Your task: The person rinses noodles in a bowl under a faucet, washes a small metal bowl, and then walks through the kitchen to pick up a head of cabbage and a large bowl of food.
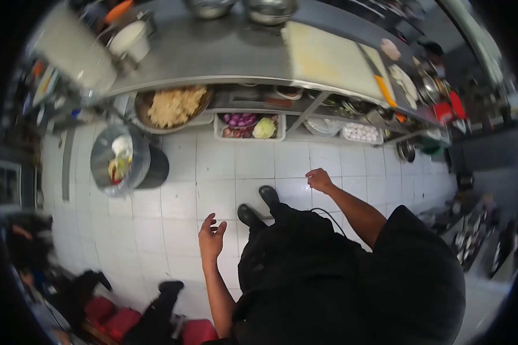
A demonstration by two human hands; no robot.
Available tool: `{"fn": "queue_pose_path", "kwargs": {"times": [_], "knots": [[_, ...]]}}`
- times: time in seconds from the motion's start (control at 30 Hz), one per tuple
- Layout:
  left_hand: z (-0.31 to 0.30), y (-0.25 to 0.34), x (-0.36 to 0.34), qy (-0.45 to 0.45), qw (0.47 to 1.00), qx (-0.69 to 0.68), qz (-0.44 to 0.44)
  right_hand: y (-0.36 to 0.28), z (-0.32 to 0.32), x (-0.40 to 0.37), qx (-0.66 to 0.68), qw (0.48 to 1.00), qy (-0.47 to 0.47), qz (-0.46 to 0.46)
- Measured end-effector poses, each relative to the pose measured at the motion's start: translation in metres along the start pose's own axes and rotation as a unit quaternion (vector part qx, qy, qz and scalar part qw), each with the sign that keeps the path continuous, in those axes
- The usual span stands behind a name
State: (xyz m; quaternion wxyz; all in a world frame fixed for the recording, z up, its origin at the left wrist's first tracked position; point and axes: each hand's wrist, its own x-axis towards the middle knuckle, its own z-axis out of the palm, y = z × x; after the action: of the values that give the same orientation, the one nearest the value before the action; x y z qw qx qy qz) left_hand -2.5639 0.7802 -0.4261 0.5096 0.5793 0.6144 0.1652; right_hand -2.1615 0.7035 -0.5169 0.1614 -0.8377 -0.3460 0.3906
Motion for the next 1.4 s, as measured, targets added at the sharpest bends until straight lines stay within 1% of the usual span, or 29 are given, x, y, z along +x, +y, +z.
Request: {"fn": "queue_pose_path", "kwargs": {"times": [0.07,0.1,0.13,0.2,0.27,0.33,0.4,0.47,0.53,0.57,0.6,0.63,0.7,0.77,0.8,0.87,0.9,0.97,1.0,1.03,1.07,1.1,1.13,1.17,1.23,1.27,1.33,1.37,1.4], "knots": [[-0.004,0.016,0.014,-0.024,0.999,0.017,0.041,0.017,-0.015,-0.011,0.086,0.995,0.058,0.009],[-0.005,0.028,0.022,-0.037,0.997,0.03,0.067,0.017,-0.027,-0.026,0.048,0.996,0.075,-0.001],[-0.002,0.041,0.027,-0.046,0.995,0.04,0.084,0.026,-0.033,-0.035,0.066,0.993,0.097,0.002],[0.006,0.061,0.036,-0.061,0.989,0.057,0.119,0.049,-0.04,-0.06,-0.054,0.986,0.155,-0.007],[0.013,0.079,0.044,-0.083,0.983,0.066,0.149,0.103,-0.03,-0.066,-0.151,0.978,0.14,0.013],[0.025,0.097,0.047,-0.1,0.976,0.081,0.174,0.127,-0.03,-0.092,-0.273,0.957,0.073,0.068],[0.04,0.106,0.051,-0.133,0.97,0.09,0.184,0.165,-0.015,-0.111,-0.257,0.954,0.073,0.14],[0.051,0.117,0.047,-0.153,0.961,0.111,0.2,0.204,0.012,-0.132,-0.203,0.954,0.116,0.186],[0.065,0.131,0.041,-0.192,0.955,0.116,0.192,0.212,0.017,-0.156,-0.199,0.953,0.07,0.216],[0.07,0.141,0.036,-0.198,0.951,0.14,0.192,0.223,0.024,-0.159,-0.187,0.955,0.074,0.219],[0.075,0.148,0.034,-0.2,0.948,0.148,0.197,0.235,0.032,-0.161,-0.084,0.95,0.082,0.29],[0.08,0.154,0.033,-0.202,0.947,0.149,0.201,0.236,0.032,-0.163,0.019,0.93,0.087,0.356],[0.092,0.166,0.03,-0.203,0.946,0.15,0.204,0.239,0.023,-0.169,0.028,0.93,0.082,0.357],[0.105,0.183,0.031,-0.183,0.947,0.148,0.22,0.248,0.009,-0.167,0.028,0.936,0.075,0.344],[0.113,0.192,0.031,-0.18,0.947,0.149,0.221,0.268,0.011,-0.154,0.028,0.937,0.075,0.341],[0.129,0.21,0.027,-0.153,0.948,0.138,0.244,0.308,0.006,-0.124,0.085,0.93,0.123,0.336],[0.139,0.222,0.022,-0.148,0.948,0.13,0.251,0.314,-0.009,-0.116,0.084,0.931,0.122,0.334],[0.159,0.236,0.022,-0.143,0.948,0.114,0.259,0.309,-0.051,-0.102,-0.085,0.963,0.063,0.248],[0.17,0.242,0.021,-0.141,0.949,0.095,0.266,0.319,-0.06,-0.09,-0.088,0.961,0.111,0.238],[0.182,0.254,0.015,-0.143,0.95,0.087,0.265,0.33,-0.071,-0.079,-0.104,0.963,0.134,0.21],[0.192,0.262,0.011,-0.145,0.949,0.089,0.265,0.339,-0.078,-0.068,0.095,0.945,0.223,0.222],[0.203,0.27,0.009,-0.158,0.946,0.083,0.27,0.324,-0.103,-0.074,0.21,0.913,0.251,0.242],[0.214,0.278,0.007,-0.171,0.943,0.077,0.276,0.291,-0.135,-0.084,0.323,0.868,0.275,0.258],[0.224,0.285,0.007,-0.173,0.941,0.077,0.279,0.291,-0.148,-0.078,0.325,0.866,0.278,0.259],[0.241,0.296,0.007,-0.19,0.935,0.079,0.29,0.294,-0.162,-0.073,0.338,0.869,0.293,0.213],[0.248,0.301,0.009,-0.195,0.933,0.086,0.29,0.294,-0.167,-0.071,0.344,0.865,0.292,0.218],[0.263,0.31,0.014,-0.213,0.924,0.083,0.308,0.29,-0.183,-0.078,0.427,0.844,0.291,0.143],[0.27,0.317,0.014,-0.221,0.922,0.09,0.305,0.285,-0.192,-0.087,0.479,0.815,0.289,0.147],[0.275,0.326,0.011,-0.231,0.921,0.086,0.303,0.28,-0.194,-0.096,0.484,0.81,0.29,0.157]]}}
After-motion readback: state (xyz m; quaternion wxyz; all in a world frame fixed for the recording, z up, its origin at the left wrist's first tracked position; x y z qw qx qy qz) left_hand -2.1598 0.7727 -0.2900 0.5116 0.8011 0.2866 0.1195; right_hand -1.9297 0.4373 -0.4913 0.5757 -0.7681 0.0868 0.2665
